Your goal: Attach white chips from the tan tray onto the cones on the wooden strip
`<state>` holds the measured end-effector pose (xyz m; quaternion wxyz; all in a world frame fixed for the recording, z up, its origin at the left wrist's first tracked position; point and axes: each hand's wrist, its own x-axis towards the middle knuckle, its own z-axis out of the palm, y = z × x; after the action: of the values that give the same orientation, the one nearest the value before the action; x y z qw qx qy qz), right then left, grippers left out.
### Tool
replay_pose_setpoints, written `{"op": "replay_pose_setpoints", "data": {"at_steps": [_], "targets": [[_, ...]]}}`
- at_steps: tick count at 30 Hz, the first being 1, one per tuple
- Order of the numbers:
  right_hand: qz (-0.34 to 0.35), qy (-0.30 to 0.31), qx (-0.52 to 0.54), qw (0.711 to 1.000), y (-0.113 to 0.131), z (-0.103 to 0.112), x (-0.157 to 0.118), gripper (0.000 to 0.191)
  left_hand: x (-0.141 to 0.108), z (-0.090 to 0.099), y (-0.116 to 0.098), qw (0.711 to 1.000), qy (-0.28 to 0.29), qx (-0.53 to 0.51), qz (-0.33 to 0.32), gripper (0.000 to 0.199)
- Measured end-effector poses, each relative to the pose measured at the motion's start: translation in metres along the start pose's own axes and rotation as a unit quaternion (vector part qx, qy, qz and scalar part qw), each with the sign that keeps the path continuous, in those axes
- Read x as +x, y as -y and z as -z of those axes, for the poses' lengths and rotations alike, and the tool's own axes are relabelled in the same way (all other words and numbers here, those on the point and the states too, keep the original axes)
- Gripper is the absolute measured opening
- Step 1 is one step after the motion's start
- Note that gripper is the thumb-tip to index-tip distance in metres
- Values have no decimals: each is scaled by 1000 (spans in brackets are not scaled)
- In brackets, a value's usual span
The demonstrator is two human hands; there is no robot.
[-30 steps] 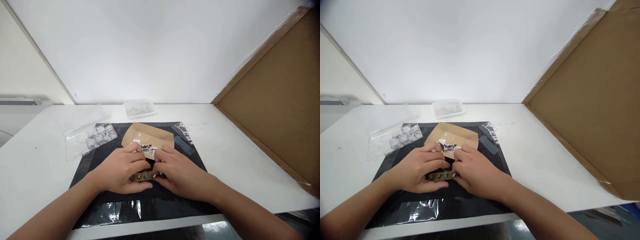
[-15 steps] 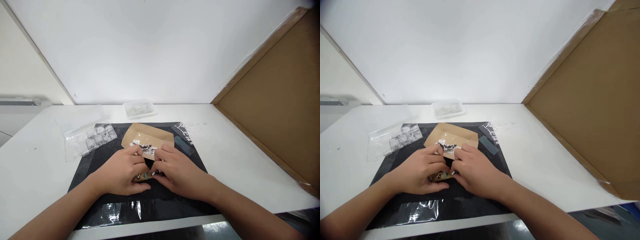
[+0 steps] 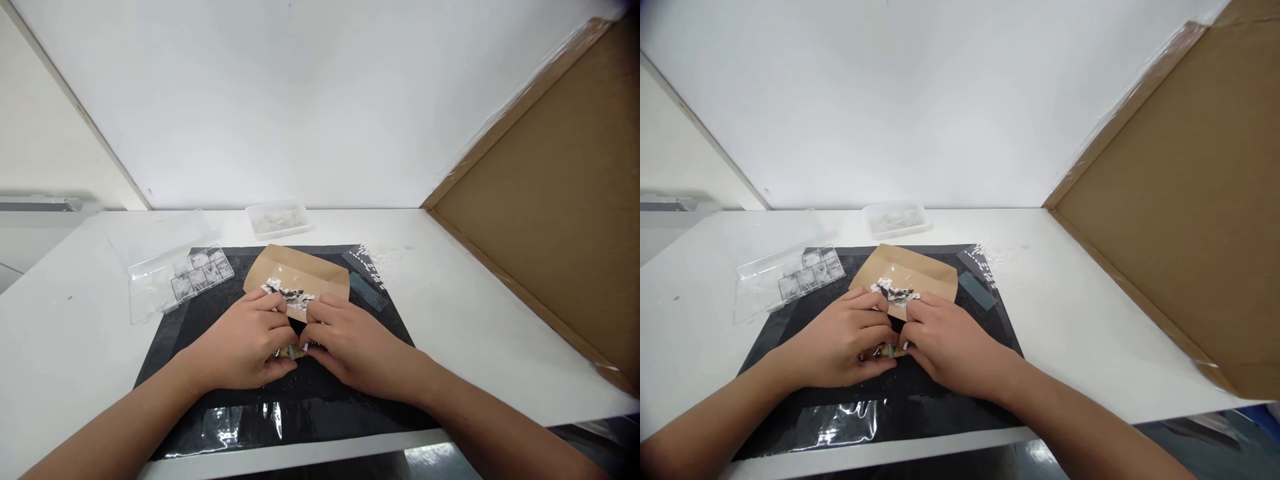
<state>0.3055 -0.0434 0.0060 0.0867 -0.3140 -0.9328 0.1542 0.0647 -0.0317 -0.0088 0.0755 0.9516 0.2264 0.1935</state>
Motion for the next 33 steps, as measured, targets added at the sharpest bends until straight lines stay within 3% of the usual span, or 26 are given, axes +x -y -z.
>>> {"op": "replay_pose_setpoints", "data": {"at_steps": [7, 16, 27, 33], "targets": [[-1, -16, -20, 1000, -1, 2, 1, 6, 0, 0, 0, 1000, 5, 8, -3, 15], [-35, 18, -29, 999, -6, 16, -5, 13, -2, -2, 2, 1000, 22, -1, 7, 17], [-43, 29, -24, 998, -10, 14, -6, 12, -2, -3, 2, 1000, 1, 3, -1, 17], [-19, 6, -41, 999, -11, 12, -5, 10, -2, -3, 2, 1000, 5, 2, -1, 16]]}}
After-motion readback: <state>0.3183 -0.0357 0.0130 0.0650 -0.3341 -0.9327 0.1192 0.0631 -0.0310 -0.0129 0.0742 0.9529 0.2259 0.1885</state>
